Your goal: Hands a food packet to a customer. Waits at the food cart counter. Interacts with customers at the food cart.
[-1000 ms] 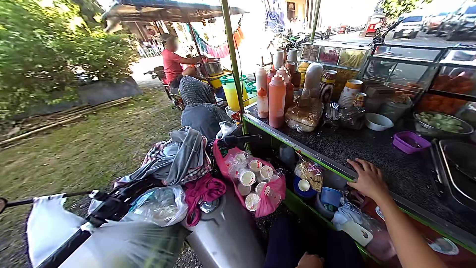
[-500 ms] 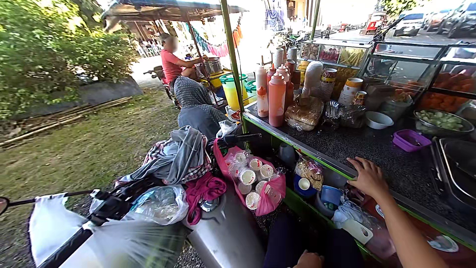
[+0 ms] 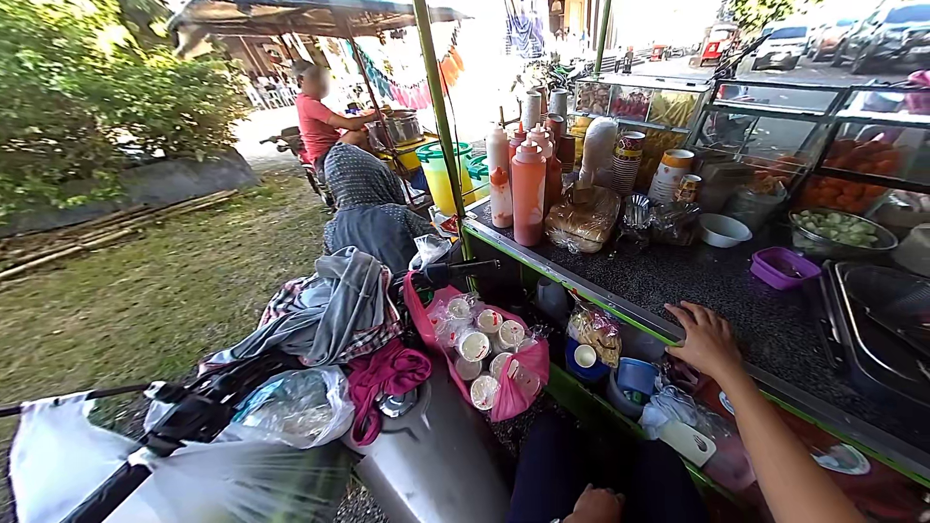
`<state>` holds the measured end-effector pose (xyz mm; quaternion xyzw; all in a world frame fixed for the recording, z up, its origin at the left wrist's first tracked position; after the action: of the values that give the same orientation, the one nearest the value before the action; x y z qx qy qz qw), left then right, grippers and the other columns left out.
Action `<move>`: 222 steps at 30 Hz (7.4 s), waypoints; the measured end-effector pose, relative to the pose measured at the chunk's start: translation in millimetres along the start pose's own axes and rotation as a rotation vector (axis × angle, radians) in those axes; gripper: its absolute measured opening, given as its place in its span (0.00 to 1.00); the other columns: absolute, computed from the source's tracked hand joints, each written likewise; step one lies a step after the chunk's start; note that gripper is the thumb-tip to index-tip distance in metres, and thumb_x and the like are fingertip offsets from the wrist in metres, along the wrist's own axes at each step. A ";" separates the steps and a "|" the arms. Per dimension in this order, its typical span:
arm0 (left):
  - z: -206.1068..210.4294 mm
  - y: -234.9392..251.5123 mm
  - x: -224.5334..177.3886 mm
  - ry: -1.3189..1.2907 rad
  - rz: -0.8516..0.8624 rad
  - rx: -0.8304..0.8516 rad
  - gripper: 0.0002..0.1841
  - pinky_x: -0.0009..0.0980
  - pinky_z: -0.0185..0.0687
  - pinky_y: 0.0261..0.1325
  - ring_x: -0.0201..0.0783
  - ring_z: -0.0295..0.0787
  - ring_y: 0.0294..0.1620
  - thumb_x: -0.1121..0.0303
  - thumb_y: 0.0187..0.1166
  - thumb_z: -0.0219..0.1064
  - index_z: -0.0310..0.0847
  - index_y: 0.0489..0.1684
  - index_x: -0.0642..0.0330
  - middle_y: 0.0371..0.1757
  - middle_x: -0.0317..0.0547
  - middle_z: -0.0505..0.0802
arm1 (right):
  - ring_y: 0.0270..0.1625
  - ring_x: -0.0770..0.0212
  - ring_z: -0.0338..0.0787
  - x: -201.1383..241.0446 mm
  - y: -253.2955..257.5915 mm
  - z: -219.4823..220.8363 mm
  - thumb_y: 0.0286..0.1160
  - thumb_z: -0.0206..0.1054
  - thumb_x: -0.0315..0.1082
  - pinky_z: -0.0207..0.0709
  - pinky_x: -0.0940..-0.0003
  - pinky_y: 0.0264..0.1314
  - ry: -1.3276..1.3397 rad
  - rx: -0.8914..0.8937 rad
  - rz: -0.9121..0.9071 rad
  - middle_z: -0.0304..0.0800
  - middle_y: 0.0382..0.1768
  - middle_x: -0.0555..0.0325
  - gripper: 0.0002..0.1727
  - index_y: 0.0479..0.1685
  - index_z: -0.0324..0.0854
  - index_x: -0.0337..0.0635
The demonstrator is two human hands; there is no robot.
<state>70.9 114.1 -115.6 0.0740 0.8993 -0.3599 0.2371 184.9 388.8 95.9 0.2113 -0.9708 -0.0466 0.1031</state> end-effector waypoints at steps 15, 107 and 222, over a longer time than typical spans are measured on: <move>-1.5 -1.0 -0.1 -0.018 0.001 -0.010 0.23 0.63 0.61 0.84 0.59 0.77 0.80 0.58 0.91 0.56 0.78 0.75 0.64 0.75 0.62 0.85 | 0.91 0.39 0.60 2.0 -1.2 -2.7 0.57 0.85 0.47 0.51 0.35 0.88 0.013 -0.002 0.002 0.63 0.89 0.48 0.51 0.90 0.66 0.66; -1.9 -4.4 -2.0 -0.001 0.000 -0.018 0.23 0.62 0.62 0.83 0.60 0.78 0.79 0.58 0.90 0.56 0.78 0.74 0.66 0.73 0.63 0.85 | 0.90 0.41 0.61 0.5 0.6 -0.3 0.57 0.85 0.49 0.52 0.37 0.88 -0.006 0.001 0.006 0.64 0.89 0.51 0.51 0.89 0.66 0.67; -0.3 -4.9 -2.2 0.080 -0.012 0.038 0.19 0.63 0.64 0.81 0.58 0.80 0.77 0.68 0.81 0.62 0.81 0.69 0.65 0.73 0.59 0.86 | 0.92 0.44 0.58 3.5 0.3 -1.2 0.60 0.82 0.49 0.48 0.39 0.90 0.012 0.067 0.036 0.60 0.91 0.53 0.50 0.91 0.63 0.69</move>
<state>71.2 110.8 -111.3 0.0873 0.9015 -0.3751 0.1975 182.0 387.5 97.7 0.1972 -0.9749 -0.0110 0.1025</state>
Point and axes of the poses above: each hand's wrist, its own y-axis towards the middle knuckle, its own z-axis out of the palm, x = y × z, the point moved 7 cm from there along y, towards the middle knuckle
